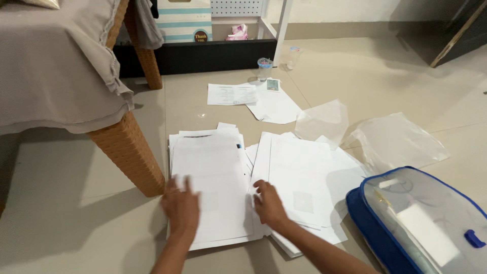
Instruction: The person sorts a pile of loose papers on the floor, flipping through sheets and aligning them into a neat stack. The hands repeatedly pick up, inspect, and place papers back into the growing stack.
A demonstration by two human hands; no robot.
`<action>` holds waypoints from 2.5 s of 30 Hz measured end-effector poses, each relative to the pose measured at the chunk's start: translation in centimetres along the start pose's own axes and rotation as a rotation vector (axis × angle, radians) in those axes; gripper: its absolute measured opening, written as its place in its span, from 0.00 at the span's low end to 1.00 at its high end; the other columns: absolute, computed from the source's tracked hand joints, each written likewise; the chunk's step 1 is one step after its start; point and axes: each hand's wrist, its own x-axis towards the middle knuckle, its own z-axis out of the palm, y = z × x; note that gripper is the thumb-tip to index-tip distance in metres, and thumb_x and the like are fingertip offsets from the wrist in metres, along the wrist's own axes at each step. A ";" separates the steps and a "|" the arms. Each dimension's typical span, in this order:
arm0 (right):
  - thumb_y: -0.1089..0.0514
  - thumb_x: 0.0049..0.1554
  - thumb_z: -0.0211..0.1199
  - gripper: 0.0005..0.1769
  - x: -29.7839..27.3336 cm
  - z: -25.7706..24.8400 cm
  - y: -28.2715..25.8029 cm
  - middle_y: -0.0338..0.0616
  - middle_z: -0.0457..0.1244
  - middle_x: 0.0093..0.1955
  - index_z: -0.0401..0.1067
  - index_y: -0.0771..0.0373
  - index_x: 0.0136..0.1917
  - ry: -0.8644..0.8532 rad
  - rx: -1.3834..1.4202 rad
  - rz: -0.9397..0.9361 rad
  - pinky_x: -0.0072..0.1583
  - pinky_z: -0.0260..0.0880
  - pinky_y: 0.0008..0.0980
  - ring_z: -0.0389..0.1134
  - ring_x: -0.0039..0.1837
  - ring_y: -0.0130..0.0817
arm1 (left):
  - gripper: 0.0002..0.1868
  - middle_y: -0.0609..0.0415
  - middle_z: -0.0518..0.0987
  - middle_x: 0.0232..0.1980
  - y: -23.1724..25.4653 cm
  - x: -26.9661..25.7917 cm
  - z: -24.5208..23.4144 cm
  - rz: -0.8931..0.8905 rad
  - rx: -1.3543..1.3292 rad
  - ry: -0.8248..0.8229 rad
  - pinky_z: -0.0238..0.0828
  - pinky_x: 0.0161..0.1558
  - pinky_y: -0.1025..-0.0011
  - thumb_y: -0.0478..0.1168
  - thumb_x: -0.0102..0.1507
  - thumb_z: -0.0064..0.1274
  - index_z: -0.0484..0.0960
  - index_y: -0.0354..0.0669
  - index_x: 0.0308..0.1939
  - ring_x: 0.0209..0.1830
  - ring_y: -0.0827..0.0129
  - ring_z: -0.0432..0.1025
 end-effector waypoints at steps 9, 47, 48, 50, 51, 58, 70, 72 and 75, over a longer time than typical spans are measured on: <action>0.45 0.53 0.73 0.42 -2.0 -7.4 3.9 0.53 0.48 0.75 0.56 0.58 0.73 -0.389 -0.537 -0.216 0.69 0.62 0.45 0.50 0.75 0.53 | 0.46 0.50 0.26 0.85 3.8 -4.0 -2.4 0.178 0.147 -0.552 0.19 0.77 0.39 0.76 0.65 0.31 0.37 0.69 0.82 0.84 0.52 0.19; 0.60 0.56 0.61 0.16 0.0 -4.4 6.8 0.55 0.59 0.61 0.68 0.64 0.57 -0.225 -0.360 -0.099 0.62 0.70 0.46 0.64 0.60 0.52 | 0.47 0.53 0.20 0.85 4.1 -3.9 -1.6 0.164 0.242 -0.599 0.16 0.76 0.38 0.77 0.65 0.26 0.27 0.73 0.81 0.83 0.53 0.14; 0.61 0.58 0.59 0.11 0.3 -4.4 7.2 0.55 0.61 0.59 0.70 0.66 0.54 -0.207 -0.314 -0.082 0.62 0.71 0.45 0.66 0.58 0.51 | 0.47 0.54 0.20 0.85 4.1 -3.9 -1.6 0.163 0.238 -0.601 0.16 0.76 0.38 0.77 0.65 0.26 0.27 0.73 0.81 0.83 0.53 0.14; 0.60 0.60 0.57 0.08 0.7 -4.9 7.6 0.55 0.65 0.54 0.71 0.67 0.50 -0.169 -0.226 -0.015 0.60 0.72 0.44 0.69 0.54 0.48 | 0.47 0.53 0.20 0.85 4.0 -3.9 -1.4 0.164 0.236 -0.604 0.16 0.76 0.38 0.77 0.65 0.27 0.27 0.73 0.81 0.83 0.53 0.14; 0.59 0.62 0.56 0.08 0.9 -5.3 7.5 0.55 0.66 0.52 0.70 0.67 0.49 -0.150 -0.185 0.035 0.58 0.72 0.44 0.70 0.52 0.47 | 0.47 0.53 0.20 0.85 4.0 -3.9 -1.3 0.165 0.237 -0.604 0.16 0.76 0.37 0.77 0.65 0.27 0.27 0.73 0.81 0.83 0.52 0.14; 0.56 0.69 0.51 0.11 -0.3 -9.9 0.7 0.63 0.66 0.42 0.65 0.67 0.52 0.384 -0.002 0.194 0.50 0.69 0.46 0.68 0.43 0.55 | 0.48 0.41 0.34 0.85 5.2 -2.0 -3.1 0.184 0.207 -0.641 0.22 0.74 0.33 0.77 0.64 0.32 0.44 0.63 0.82 0.83 0.41 0.26; 0.57 0.63 0.61 0.17 -4.2 -3.4 -11.3 0.59 0.62 0.66 0.67 0.67 0.62 -0.114 -0.160 -0.890 0.59 0.69 0.46 0.66 0.63 0.55 | 0.40 0.37 0.76 0.67 1.2 6.9 -5.3 -0.170 -0.765 -0.458 0.72 0.65 0.51 0.50 0.57 0.60 0.69 0.36 0.69 0.63 0.50 0.73; 0.57 0.62 0.60 0.17 -3.7 -3.3 -9.4 0.55 0.63 0.65 0.67 0.64 0.63 -0.151 -0.201 -0.702 0.60 0.69 0.45 0.66 0.64 0.53 | 0.31 0.40 0.83 0.59 -2.7 6.6 -3.1 -0.188 -0.695 -0.384 0.77 0.61 0.56 0.42 0.56 0.62 0.78 0.37 0.62 0.57 0.53 0.79; 0.61 0.59 0.58 0.20 -1.9 -4.3 -4.4 0.51 0.61 0.65 0.67 0.61 0.65 -0.200 -0.230 -0.421 0.62 0.69 0.44 0.64 0.66 0.51 | 0.26 0.46 0.85 0.53 -7.3 3.9 -0.3 -0.187 -0.565 -0.217 0.74 0.58 0.59 0.38 0.55 0.65 0.82 0.43 0.57 0.54 0.55 0.79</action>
